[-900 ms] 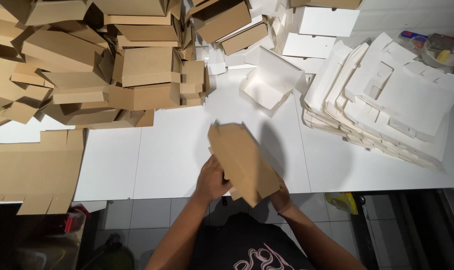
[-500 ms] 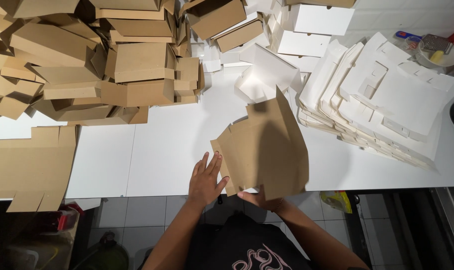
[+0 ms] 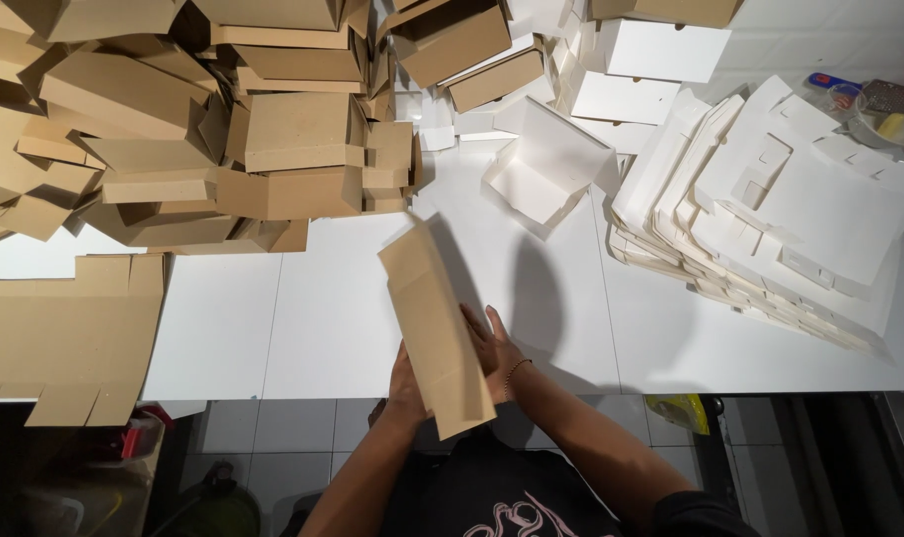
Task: The person folds flat cardboard pieces into small rectangular boxes on a white countertop. They fold the side flaps, tuck the tabs, and stack the completed boxes. The process is repeated multiple times with new flat pieces.
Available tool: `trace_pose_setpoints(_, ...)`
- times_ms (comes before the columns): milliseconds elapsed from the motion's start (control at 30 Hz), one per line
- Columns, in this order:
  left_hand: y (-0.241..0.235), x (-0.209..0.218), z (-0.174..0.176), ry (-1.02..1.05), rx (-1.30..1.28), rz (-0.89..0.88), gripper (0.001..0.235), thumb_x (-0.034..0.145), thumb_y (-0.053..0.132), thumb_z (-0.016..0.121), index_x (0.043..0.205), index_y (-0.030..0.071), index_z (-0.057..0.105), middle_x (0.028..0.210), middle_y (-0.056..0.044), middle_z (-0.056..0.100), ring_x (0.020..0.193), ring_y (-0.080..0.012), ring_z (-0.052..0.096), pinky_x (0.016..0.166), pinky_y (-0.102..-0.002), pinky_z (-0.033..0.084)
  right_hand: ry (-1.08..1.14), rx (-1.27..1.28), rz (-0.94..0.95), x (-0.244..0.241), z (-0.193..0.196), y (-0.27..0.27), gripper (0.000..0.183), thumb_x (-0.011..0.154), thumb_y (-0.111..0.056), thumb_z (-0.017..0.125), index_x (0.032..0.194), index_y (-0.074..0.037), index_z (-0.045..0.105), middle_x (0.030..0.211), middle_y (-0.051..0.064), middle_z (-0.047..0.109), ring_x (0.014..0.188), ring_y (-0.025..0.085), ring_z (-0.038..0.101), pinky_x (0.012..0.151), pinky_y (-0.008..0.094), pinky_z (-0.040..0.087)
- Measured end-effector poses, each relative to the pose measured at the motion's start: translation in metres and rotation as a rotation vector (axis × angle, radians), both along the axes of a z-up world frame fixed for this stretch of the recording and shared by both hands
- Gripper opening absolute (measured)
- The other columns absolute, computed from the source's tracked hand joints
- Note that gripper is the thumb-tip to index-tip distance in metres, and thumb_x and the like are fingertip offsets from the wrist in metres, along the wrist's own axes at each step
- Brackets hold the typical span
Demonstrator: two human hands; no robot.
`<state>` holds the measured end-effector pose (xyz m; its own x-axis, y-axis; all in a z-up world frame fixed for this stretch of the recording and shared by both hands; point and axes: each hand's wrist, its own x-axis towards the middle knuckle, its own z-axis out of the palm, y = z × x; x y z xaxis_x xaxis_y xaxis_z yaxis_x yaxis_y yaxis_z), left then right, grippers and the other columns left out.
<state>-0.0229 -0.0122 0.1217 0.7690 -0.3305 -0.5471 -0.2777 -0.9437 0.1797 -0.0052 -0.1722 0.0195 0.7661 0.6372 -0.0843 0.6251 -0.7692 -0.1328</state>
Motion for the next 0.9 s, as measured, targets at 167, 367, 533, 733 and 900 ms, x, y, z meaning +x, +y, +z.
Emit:
trace_pose_setpoints(167,0.003,0.006,-0.011,0.029,-0.069,0.072,0.085,0.091,0.032,0.05,0.165,0.018,0.011,0.172,-0.005,0.011,0.159,-0.035,-0.011,0.124,-0.049,-0.009,0.199,-0.011,-0.035,-0.018,0.048,-0.004,0.165,0.043,-0.104,0.056,0.161,0.0,0.008,0.171,0.019,0.011,0.158,0.03,0.005,0.123,0.056,-0.011)
trace_pose_setpoints(367,0.003,0.016,-0.028,0.048,-0.151,0.163,0.092,0.087,0.041,0.05,0.165,0.019,0.006,0.172,-0.006,0.007,0.158,-0.0378,-0.012,0.124,-0.052,-0.009,-0.21,0.137,0.069,-0.053,-0.002,-0.024,0.159,0.05,-0.11,0.045,0.155,0.008,0.029,0.164,0.023,0.031,0.156,0.033,0.02,0.123,0.059,-0.001)
trace_pose_setpoints(533,0.001,0.02,-0.045,0.055,-0.21,0.23,0.098,0.084,0.048,0.051,0.164,0.019,0.003,0.172,-0.007,0.003,0.157,-0.0401,-0.013,0.124,-0.054,-0.009,-0.332,0.221,0.126,-0.076,0.002,-0.031,0.135,0.072,-0.102,0.041,0.147,0.011,0.044,0.15,0.026,0.051,0.147,0.038,0.04,0.125,0.056,0.012)
trace_pose_setpoints(733,-0.009,0.02,-0.049,0.047,-0.28,0.307,0.106,0.081,0.056,0.052,0.164,0.02,-0.001,0.172,-0.008,0.0,0.156,-0.0429,-0.015,0.123,-0.057,-0.009,-0.251,0.258,0.131,-0.084,-0.008,-0.047,0.098,0.094,-0.078,0.051,0.143,0.006,0.05,0.149,0.02,0.055,0.145,0.031,0.045,0.116,0.055,0.024)
trace_pose_setpoints(900,-0.013,0.009,-0.058,0.06,-0.328,0.39,0.112,0.078,0.063,0.052,0.164,0.02,-0.005,0.173,-0.009,-0.004,0.155,-0.0452,-0.016,0.123,-0.06,-0.009,0.441,1.027,-0.413,-0.091,0.018,-0.059,0.092,0.079,-0.022,0.084,0.157,-0.014,0.036,0.147,0.009,0.062,0.134,0.029,0.061,0.109,0.044,0.049)
